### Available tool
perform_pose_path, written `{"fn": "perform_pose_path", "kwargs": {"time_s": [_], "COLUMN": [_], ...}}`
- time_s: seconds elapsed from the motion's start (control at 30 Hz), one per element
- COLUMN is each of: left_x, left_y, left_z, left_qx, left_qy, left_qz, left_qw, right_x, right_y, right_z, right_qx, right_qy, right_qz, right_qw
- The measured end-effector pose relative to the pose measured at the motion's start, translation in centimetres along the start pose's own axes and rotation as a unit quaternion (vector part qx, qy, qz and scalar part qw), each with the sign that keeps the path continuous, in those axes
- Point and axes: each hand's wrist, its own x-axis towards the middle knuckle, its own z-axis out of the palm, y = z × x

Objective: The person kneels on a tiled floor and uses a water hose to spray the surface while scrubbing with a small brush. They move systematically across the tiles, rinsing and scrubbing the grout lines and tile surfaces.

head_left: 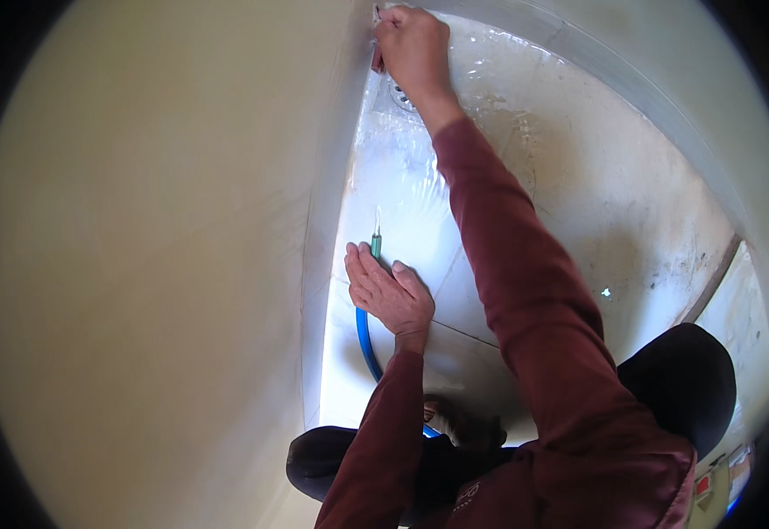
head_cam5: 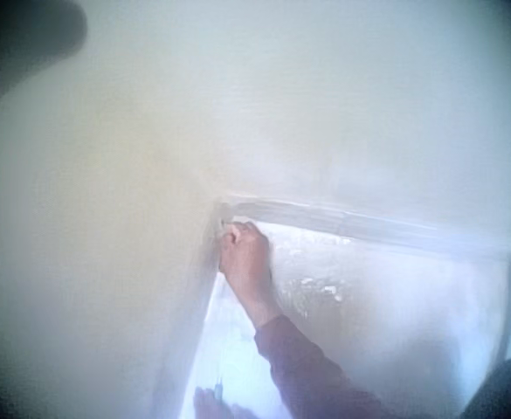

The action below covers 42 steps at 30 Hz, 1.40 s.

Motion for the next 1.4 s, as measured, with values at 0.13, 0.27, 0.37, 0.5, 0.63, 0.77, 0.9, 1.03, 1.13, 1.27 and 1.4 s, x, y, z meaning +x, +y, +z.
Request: {"fn": "perform_pose_path", "kwargs": {"time_s": [0.13,0.27,0.37,0.5,0.63,0.77,0.9,1.03,1.13,1.27,1.4], "left_x": [0.9,0.6,-0.3,0.2,0.8,-0.3,0.4,0.2,0.0,0.2,-0.2], "left_y": [-0.4,0.1,-0.2,-0.3,0.1,0.0,0.5,-0.1,-0.1,-0.6,0.3], "left_z": [0.4,0.0,-0.5,0.4,0.1,-0.8,-0.1,-0.3,0.1,-0.3,0.3], "left_qx": [-0.002,0.002,-0.007,0.004,-0.007,0.009,-0.018,-0.008,0.001,-0.002,-0.012], "left_qy": [0.027,0.002,0.01,0.003,0.002,-0.001,-0.022,-0.002,-0.011,0.014,-0.013], "left_qz": [0.009,-0.004,0.022,0.007,0.002,-0.006,-0.001,0.008,0.009,0.002,0.014], "left_qw": [1.0,1.0,1.0,1.0,1.0,1.0,1.0,1.0,1.0,1.0,1.0], "right_x": [-2.2,-0.1,-2.9,-1.1,-0.1,-3.2,-0.2,-2.5,-0.1,-5.4,0.1], "right_y": [-1.3,0.2,-0.1,0.0,0.5,-1.6,1.9,0.0,0.9,-1.4,0.9], "right_z": [3.0,1.5,1.1,2.3,1.0,1.2,0.4,1.0,1.2,2.4,0.0], "right_qx": [-0.006,-0.107,-0.148,-0.19,-0.2,-0.136,-0.149,-0.179,-0.149,-0.068,-0.096], "right_qy": [0.088,0.043,0.065,0.067,0.057,0.063,0.065,0.061,0.094,0.09,0.126], "right_qz": [-0.112,-0.077,-0.156,-0.077,-0.167,-0.146,-0.171,-0.139,-0.177,-0.182,-0.227], "right_qw": [0.99,0.99,0.974,0.977,0.964,0.978,0.972,0.972,0.968,0.977,0.961]}}
